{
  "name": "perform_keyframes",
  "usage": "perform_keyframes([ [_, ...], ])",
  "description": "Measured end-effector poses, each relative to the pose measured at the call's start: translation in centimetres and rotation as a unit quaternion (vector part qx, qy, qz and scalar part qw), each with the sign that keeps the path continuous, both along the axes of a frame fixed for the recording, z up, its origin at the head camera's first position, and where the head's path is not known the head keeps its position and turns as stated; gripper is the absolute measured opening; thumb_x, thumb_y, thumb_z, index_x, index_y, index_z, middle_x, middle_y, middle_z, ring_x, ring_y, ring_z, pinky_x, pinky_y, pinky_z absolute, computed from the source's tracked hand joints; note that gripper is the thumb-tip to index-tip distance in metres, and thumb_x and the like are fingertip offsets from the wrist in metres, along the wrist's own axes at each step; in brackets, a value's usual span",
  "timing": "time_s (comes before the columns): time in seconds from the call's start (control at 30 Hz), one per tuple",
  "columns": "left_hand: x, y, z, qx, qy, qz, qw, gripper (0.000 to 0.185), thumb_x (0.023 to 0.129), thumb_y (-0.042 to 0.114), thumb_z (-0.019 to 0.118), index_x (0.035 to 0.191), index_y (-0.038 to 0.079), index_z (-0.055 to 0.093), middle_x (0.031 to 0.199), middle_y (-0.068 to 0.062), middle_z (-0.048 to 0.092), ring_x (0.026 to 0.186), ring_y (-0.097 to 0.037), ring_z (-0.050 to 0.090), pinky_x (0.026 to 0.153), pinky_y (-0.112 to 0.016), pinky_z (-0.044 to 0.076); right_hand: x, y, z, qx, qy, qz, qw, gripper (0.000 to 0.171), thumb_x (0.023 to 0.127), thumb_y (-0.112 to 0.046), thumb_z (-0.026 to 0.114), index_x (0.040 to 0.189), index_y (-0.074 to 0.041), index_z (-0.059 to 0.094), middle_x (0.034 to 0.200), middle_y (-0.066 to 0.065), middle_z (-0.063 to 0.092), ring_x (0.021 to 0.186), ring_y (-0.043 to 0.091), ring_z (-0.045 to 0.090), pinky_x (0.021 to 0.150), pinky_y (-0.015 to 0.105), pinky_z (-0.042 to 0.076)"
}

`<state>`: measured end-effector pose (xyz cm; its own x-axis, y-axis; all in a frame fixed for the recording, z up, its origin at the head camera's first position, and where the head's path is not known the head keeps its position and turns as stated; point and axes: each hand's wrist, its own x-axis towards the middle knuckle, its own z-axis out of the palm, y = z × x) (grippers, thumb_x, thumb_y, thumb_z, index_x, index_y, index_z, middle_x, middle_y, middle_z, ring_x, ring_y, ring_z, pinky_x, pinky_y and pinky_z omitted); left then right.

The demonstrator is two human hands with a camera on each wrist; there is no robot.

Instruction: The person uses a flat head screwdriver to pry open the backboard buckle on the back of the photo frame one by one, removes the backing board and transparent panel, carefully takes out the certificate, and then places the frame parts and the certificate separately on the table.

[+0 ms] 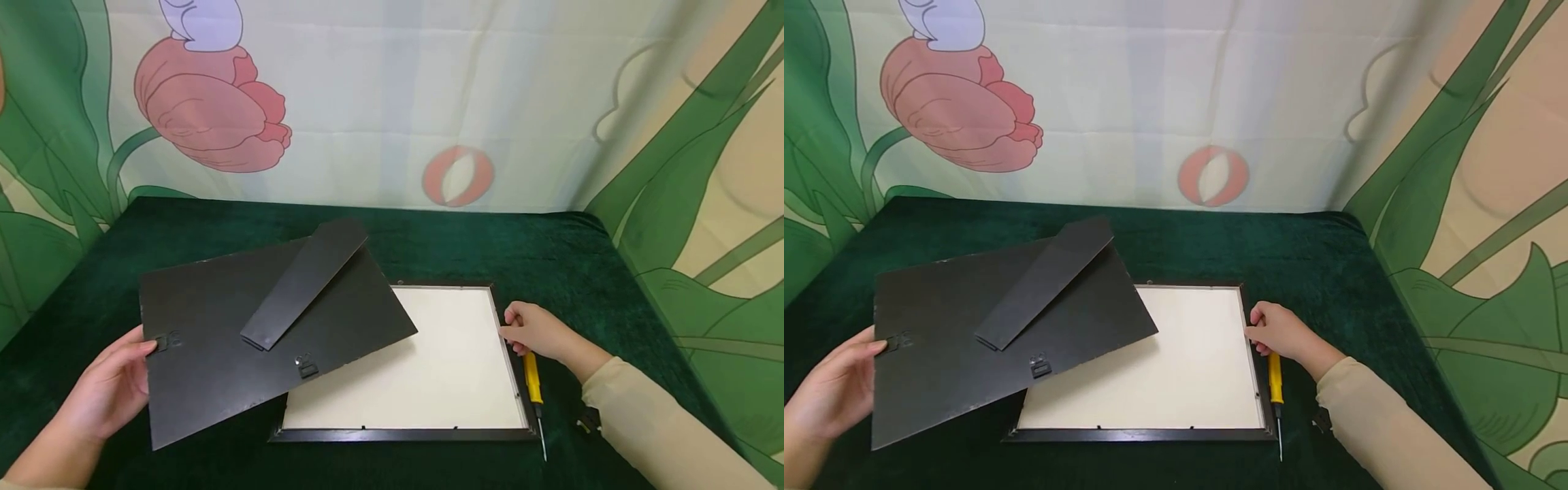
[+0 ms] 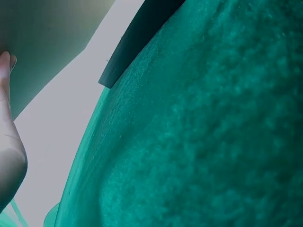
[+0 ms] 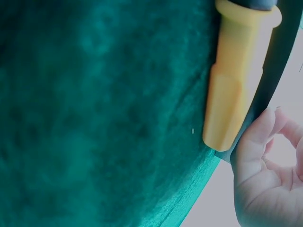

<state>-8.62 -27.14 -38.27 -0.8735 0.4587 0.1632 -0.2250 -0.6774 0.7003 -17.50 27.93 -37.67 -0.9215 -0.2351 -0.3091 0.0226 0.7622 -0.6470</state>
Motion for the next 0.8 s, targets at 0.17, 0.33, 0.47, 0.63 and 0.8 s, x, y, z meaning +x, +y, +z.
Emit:
perform_keyframes([
  [0.17, 0.0, -0.5, -0.2, 0.026, 0.004, 0.000, 0.9996, 0.045, 0.093, 0.006, 0.002, 0.129, 0.005, 0.030, 0.113, -0.014, 0.050, 0.095, -0.026, 0.052, 0.080, -0.040, 0.041, 0.0, 0.1, -0.2, -0.004, -0.002, -0.004, 1.000, 0.015, 0.082, -0.012, 0.055, 0.085, -0.002, 0.044, 0.065, 0.008, 0.048, 0.054, 0.019, 0.049, 0.054, 0.028, 0.046],
  [0.33, 0.0, -0.9, -0.1, 0.049, -0.002, 0.009, 0.9987, 0.046, 0.093, 0.007, 0.002, 0.130, 0.007, 0.029, 0.117, -0.014, 0.048, 0.097, -0.027, 0.051, 0.082, -0.041, 0.039, -0.2, 0.2, -0.3, -0.008, 0.005, 0.001, 1.000, 0.016, 0.082, -0.012, 0.055, 0.084, -0.001, 0.044, 0.064, 0.008, 0.047, 0.053, 0.019, 0.048, 0.053, 0.029, 0.046],
  [0.47, 0.1, -1.1, 0.0, 0.053, -0.009, 0.033, 0.9980, 0.044, 0.094, 0.008, 0.005, 0.128, 0.007, 0.032, 0.117, -0.013, 0.049, 0.097, -0.027, 0.052, 0.082, -0.042, 0.038, -0.1, 0.2, -0.2, -0.004, 0.001, -0.007, 1.000, 0.016, 0.082, -0.012, 0.055, 0.083, -0.002, 0.044, 0.063, 0.008, 0.048, 0.053, 0.019, 0.048, 0.053, 0.028, 0.046],
  [0.63, 0.2, -1.3, 0.0, 0.035, -0.016, 0.081, 0.9960, 0.041, 0.094, 0.008, 0.009, 0.126, 0.007, 0.035, 0.115, -0.012, 0.051, 0.095, -0.026, 0.054, 0.079, -0.040, 0.040, -0.1, 0.1, -0.2, 0.001, -0.002, -0.017, 1.000, 0.016, 0.082, -0.013, 0.056, 0.083, -0.002, 0.044, 0.064, 0.008, 0.048, 0.054, 0.019, 0.049, 0.054, 0.028, 0.047],
  [0.8, 0.3, -1.6, 0.0, 0.049, -0.011, 0.101, 0.9937, 0.040, 0.094, 0.008, 0.010, 0.125, 0.007, 0.035, 0.114, -0.013, 0.052, 0.094, -0.026, 0.054, 0.079, -0.039, 0.042, 0.0, 0.0, -0.2, 0.000, -0.001, -0.017, 1.000, 0.014, 0.082, -0.013, 0.055, 0.083, -0.003, 0.046, 0.067, 0.009, 0.048, 0.057, 0.020, 0.049, 0.055, 0.028, 0.046],
])
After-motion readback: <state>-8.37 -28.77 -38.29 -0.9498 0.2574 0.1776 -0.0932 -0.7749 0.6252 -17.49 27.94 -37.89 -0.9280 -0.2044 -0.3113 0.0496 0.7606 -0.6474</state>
